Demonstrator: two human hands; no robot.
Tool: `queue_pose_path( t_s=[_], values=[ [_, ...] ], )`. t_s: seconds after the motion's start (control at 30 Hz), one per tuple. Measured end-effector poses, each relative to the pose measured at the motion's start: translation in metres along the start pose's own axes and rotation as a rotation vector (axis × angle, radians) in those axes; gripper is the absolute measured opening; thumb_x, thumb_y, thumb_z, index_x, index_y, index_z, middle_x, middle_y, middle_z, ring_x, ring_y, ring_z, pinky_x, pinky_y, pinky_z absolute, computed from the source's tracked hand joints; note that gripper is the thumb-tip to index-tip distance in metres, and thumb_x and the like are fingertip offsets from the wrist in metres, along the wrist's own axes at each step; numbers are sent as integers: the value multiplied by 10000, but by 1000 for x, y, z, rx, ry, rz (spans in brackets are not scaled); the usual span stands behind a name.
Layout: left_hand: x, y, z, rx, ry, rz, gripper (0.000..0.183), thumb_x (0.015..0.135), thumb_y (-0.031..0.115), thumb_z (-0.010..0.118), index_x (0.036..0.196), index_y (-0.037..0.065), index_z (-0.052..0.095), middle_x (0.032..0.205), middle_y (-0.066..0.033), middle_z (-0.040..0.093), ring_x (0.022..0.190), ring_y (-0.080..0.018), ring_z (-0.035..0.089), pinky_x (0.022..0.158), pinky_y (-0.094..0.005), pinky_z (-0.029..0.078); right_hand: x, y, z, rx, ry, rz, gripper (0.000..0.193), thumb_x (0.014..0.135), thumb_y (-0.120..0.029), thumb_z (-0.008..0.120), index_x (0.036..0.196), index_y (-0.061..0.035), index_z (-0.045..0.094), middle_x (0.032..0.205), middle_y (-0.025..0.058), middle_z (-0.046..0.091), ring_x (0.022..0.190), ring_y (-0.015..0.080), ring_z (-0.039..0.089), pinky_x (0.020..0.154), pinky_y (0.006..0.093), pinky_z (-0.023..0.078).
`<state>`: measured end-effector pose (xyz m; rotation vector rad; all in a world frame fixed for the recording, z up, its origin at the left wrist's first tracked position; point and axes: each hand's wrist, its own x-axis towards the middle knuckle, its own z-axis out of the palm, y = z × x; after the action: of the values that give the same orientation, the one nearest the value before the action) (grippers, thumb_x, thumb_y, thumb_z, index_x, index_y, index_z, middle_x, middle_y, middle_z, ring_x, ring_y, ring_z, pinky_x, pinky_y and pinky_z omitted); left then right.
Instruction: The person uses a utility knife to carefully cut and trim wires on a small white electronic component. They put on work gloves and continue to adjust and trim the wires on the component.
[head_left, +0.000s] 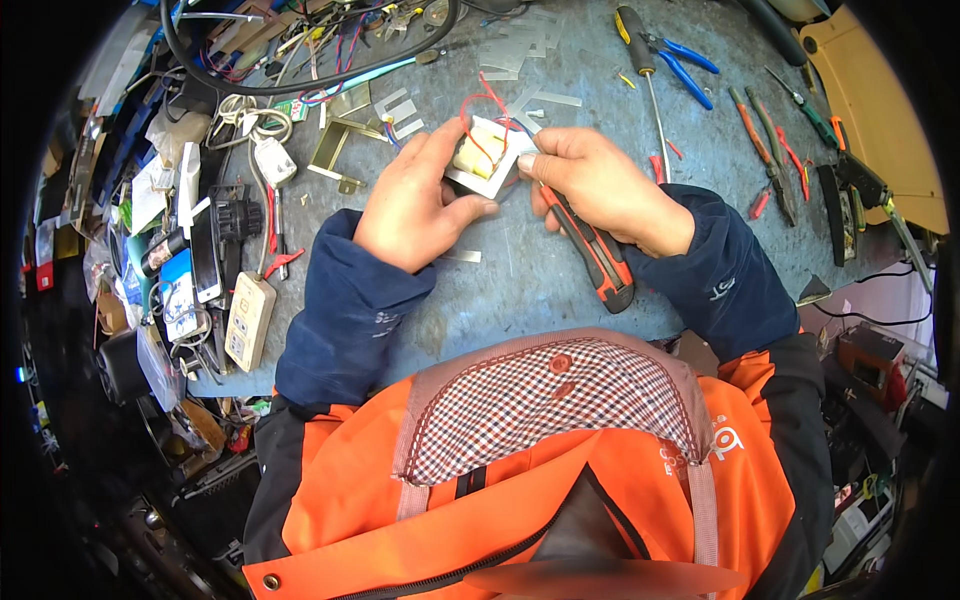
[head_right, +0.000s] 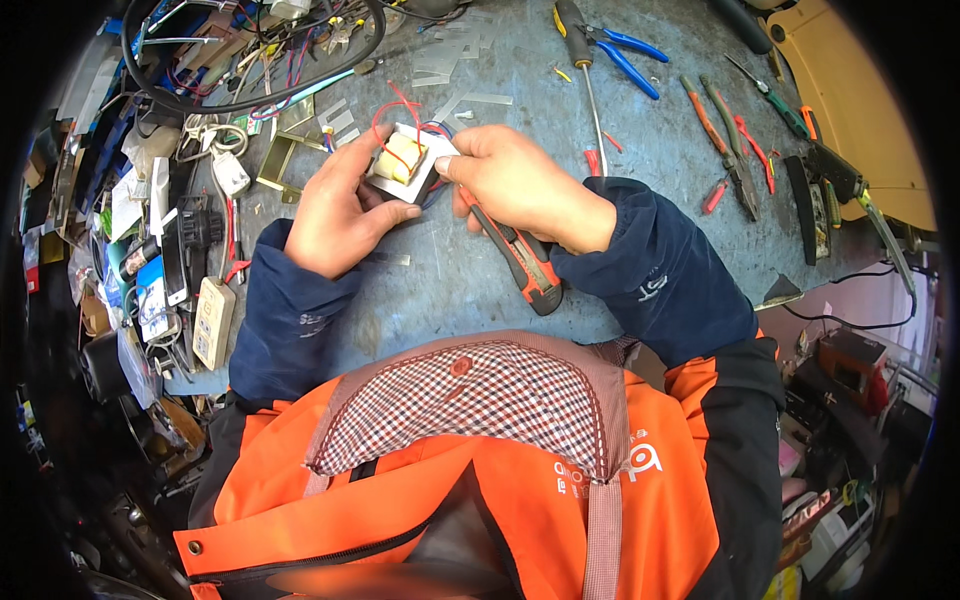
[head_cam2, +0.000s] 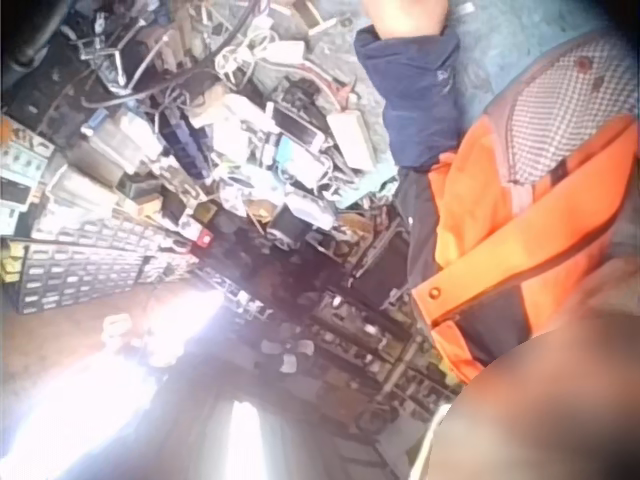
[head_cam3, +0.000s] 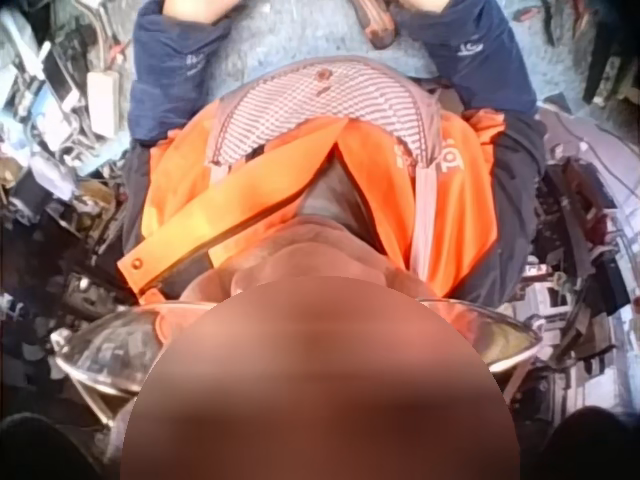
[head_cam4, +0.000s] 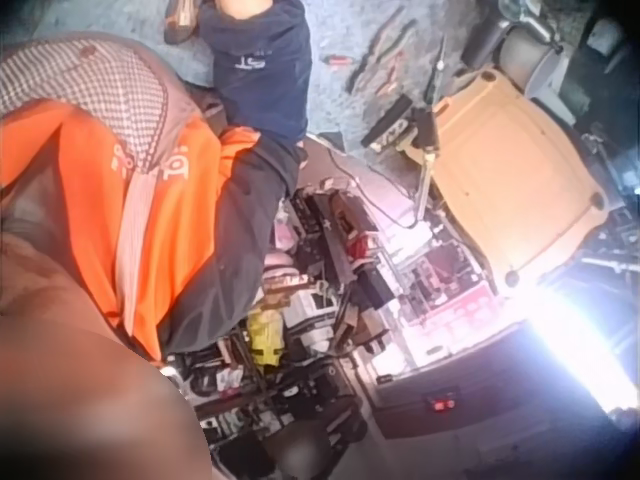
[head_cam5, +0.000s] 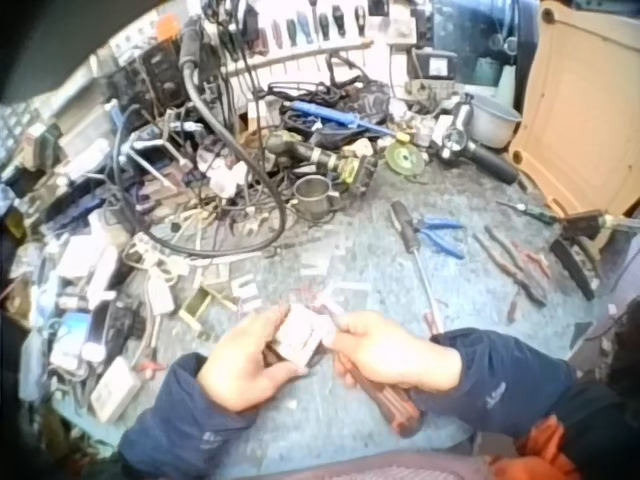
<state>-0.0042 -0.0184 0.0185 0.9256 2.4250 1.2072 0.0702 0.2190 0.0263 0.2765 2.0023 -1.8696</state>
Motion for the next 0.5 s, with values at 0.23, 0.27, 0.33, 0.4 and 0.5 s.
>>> queue_pose_path(
  t_s=[0.23, 0.27, 0.33, 0.4, 0.5],
  values=[
    [11, 3, 24, 121, 151, 89, 907, 798, 340, 979, 1496, -2, 512, 1172, -231, 795, 1077, -382, 796, 893, -432, 642, 2, 7, -1, -35, -54, -16, 292, 1104, -240, 572, 1012, 24, 654, 759, 67, 686, 602, 159, 668, 548, 335, 520],
    [11, 3, 24, 100, 147, 95, 876, 812, 313, 965, 1493, -2, 514, 1174, -233, 794, 1079, -380, 796, 895, -432, 642, 1, 7, 0, -42, -46, -28, 293, 1102, -243, 574, 1003, 21, 651, 752, 66, 684, 598, 158, 666, 543, 336, 514],
    [11, 1, 23, 62, 144, 104, 815, 840, 257, 938, 1487, -3, 516, 1178, -236, 792, 1081, -375, 796, 898, -431, 642, 0, 6, 4, -58, -34, -57, 296, 1100, -249, 578, 985, 15, 646, 738, 64, 679, 588, 155, 662, 531, 337, 502],
    [10, -11, 24, 0, 130, 94, 767, 851, 197, 894, 1483, -10, 512, 1179, -236, 793, 1082, -370, 798, 899, -427, 642, 1, 4, 4, -95, -45, -68, 301, 1098, -261, 583, 981, 10, 646, 721, 64, 673, 575, 153, 655, 522, 337, 498],
    [9, -22, 34, -296, 144, 36, 729, 846, 130, 833, 1478, -25, 505, 1166, -229, 797, 1072, -370, 800, 898, -423, 642, -2, -3, 5, -49, -57, -16, 309, 1095, -278, 591, 980, 3, 650, 703, 60, 665, 556, 150, 644, 509, 331, 493]
  ],
)
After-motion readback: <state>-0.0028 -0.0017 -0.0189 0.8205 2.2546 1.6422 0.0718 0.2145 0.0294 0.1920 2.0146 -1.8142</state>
